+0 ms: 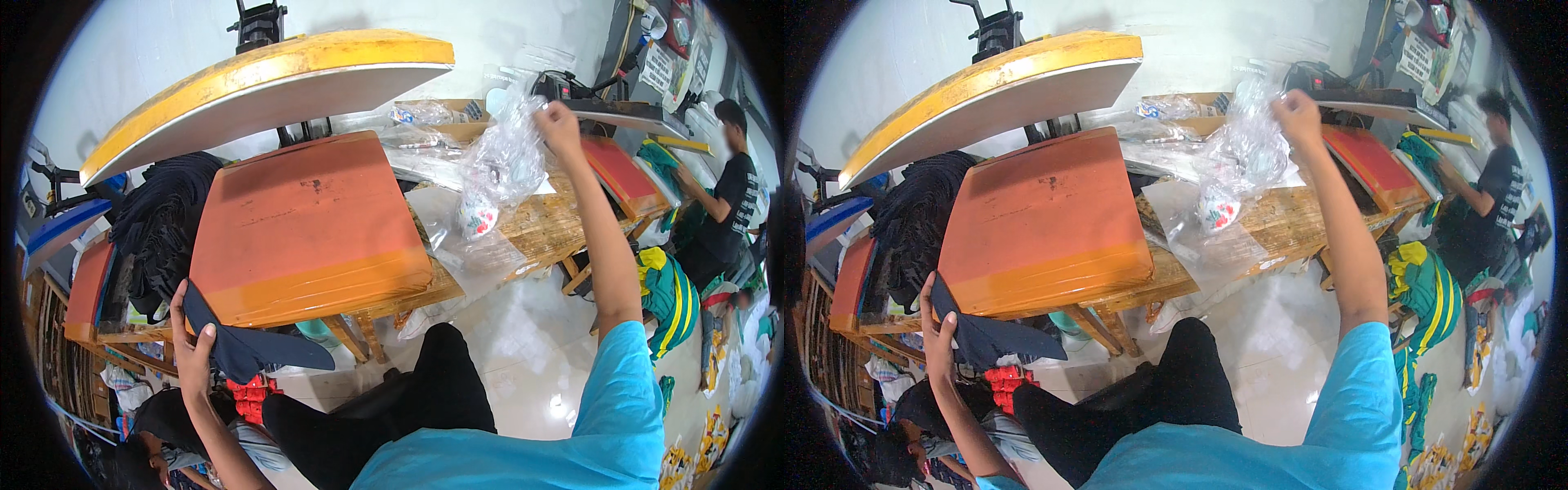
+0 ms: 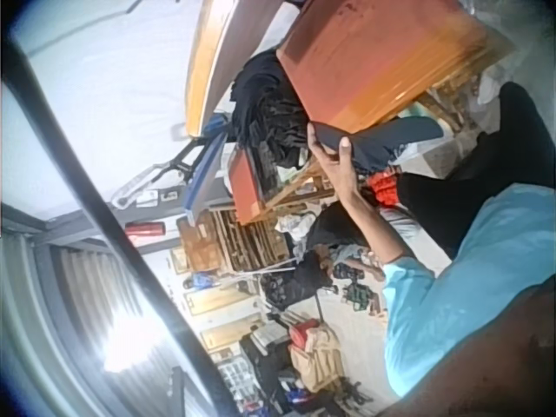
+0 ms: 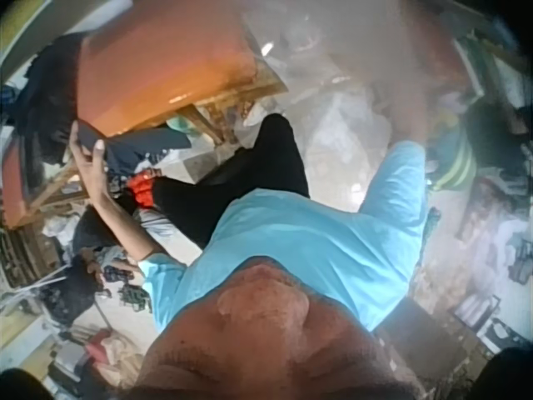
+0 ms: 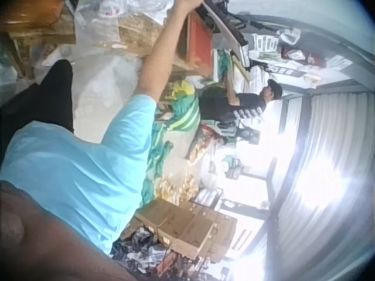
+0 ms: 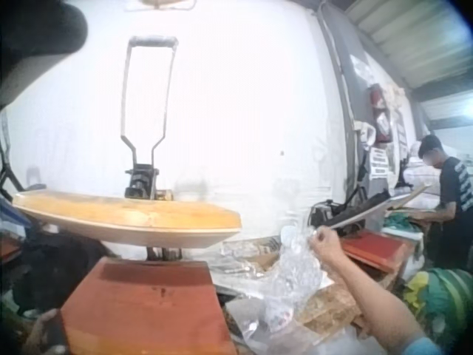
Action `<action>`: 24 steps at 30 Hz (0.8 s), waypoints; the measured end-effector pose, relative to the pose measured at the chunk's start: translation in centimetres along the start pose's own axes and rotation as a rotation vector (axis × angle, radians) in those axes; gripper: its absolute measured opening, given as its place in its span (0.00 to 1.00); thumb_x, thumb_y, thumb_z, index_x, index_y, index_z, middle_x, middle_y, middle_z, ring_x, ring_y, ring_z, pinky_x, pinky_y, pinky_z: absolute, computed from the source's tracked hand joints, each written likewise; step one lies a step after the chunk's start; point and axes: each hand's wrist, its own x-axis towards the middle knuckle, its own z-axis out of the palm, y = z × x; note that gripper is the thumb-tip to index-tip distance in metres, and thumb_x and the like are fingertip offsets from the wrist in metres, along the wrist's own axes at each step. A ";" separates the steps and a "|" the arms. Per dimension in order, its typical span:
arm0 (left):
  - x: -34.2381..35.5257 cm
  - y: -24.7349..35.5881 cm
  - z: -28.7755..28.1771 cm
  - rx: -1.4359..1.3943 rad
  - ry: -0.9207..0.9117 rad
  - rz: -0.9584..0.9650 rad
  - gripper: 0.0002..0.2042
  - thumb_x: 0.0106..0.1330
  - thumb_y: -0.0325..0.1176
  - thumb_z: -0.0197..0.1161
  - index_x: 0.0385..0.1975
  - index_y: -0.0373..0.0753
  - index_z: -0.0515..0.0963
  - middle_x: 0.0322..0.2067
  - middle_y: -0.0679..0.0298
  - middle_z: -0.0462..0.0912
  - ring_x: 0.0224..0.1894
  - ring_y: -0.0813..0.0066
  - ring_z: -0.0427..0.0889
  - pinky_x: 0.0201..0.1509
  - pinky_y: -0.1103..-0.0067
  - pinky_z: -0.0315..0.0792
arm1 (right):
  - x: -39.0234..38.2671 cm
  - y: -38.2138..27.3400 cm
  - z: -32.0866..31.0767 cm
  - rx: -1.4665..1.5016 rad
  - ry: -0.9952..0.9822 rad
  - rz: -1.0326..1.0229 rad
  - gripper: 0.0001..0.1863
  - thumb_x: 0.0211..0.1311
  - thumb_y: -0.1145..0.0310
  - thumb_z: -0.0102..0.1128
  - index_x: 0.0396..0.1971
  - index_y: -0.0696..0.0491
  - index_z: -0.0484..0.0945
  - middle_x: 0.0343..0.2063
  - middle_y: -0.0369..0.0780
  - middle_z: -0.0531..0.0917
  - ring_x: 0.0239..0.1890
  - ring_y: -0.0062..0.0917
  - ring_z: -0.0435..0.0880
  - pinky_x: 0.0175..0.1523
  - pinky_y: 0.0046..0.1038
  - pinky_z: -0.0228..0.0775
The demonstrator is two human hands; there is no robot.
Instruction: The person places a garment on a heat press, aligns a logo patch, and lowers the press handle to apply heat.
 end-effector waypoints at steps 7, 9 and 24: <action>-0.3 -0.1 -0.4 0.049 0.008 0.049 0.48 0.62 0.51 0.73 0.81 0.39 0.62 0.77 0.54 0.66 0.79 0.60 0.64 0.84 0.66 0.55 | 3.4 -3.2 -5.7 0.736 0.252 0.109 0.09 0.77 0.67 0.60 0.48 0.57 0.78 0.43 0.39 0.84 0.44 0.28 0.87 0.51 0.37 0.87; -0.2 -0.1 -0.2 0.028 0.005 0.038 0.47 0.62 0.51 0.73 0.81 0.39 0.62 0.77 0.54 0.66 0.79 0.60 0.64 0.84 0.65 0.55 | 3.7 -2.1 -8.2 0.483 0.355 0.045 0.10 0.74 0.66 0.64 0.44 0.58 0.80 0.42 0.40 0.83 0.42 0.29 0.85 0.47 0.34 0.83; -0.2 -0.1 -0.3 0.039 -0.004 0.040 0.48 0.61 0.50 0.72 0.81 0.39 0.62 0.78 0.54 0.65 0.79 0.60 0.65 0.83 0.66 0.56 | -16.7 8.5 -5.9 -0.605 -0.079 0.160 0.27 0.60 0.53 0.80 0.38 0.64 0.83 0.34 0.52 0.87 0.43 0.44 0.90 0.50 0.40 0.80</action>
